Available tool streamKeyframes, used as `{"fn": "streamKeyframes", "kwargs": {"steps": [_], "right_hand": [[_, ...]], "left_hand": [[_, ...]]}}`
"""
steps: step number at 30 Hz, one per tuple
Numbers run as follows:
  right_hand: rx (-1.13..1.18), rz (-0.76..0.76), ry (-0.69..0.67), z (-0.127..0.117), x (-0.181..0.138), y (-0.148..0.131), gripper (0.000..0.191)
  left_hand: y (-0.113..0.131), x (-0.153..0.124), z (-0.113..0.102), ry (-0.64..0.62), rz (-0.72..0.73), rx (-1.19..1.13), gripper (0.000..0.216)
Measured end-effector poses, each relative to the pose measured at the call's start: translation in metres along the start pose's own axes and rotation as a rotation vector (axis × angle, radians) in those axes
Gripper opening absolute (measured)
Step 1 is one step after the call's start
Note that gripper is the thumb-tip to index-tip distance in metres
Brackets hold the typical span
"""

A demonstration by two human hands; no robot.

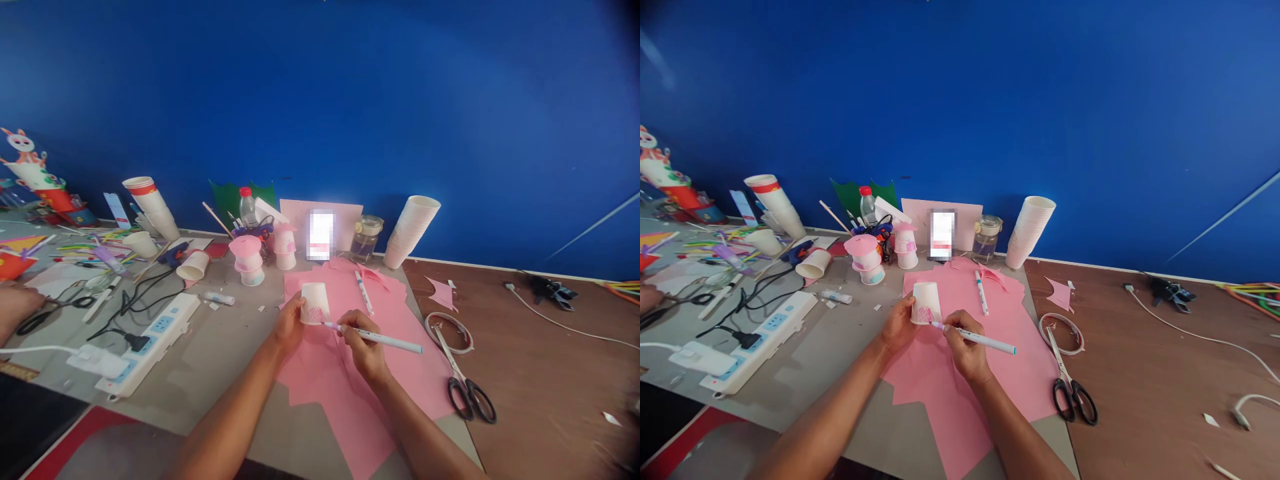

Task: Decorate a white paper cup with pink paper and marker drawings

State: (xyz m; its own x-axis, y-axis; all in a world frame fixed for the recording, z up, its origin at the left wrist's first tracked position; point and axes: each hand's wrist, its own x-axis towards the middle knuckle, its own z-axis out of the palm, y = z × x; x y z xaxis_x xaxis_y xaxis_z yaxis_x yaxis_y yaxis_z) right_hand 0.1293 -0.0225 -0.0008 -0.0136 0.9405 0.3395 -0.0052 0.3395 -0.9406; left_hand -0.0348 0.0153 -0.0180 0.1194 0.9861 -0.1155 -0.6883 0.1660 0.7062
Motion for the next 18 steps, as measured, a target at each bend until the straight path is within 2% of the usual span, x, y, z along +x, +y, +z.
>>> {"fn": "streamKeyframes", "kwargs": {"steps": [4,9,13,18], "right_hand": [[0.006,0.0,0.035,0.0002,0.0004,0.0,0.012],[-0.006,0.006,0.002,0.0011,0.0003,-0.0012,0.011],[-0.001,0.002,0.047,0.0008,0.0005,-0.0021,0.012],[-0.015,0.002,0.005,0.0013,0.0,-0.0017,0.011]], "left_hand": [[0.0014,-0.0006,0.0022,-0.003,-0.005,0.001,0.024],[0.0009,-0.0009,0.0034,-0.001,0.01,0.013,0.021],[0.0004,-0.001,0.0017,-0.006,0.001,0.011,0.024],[-0.0001,-0.0003,0.0003,0.003,0.0,0.014,0.018]]}}
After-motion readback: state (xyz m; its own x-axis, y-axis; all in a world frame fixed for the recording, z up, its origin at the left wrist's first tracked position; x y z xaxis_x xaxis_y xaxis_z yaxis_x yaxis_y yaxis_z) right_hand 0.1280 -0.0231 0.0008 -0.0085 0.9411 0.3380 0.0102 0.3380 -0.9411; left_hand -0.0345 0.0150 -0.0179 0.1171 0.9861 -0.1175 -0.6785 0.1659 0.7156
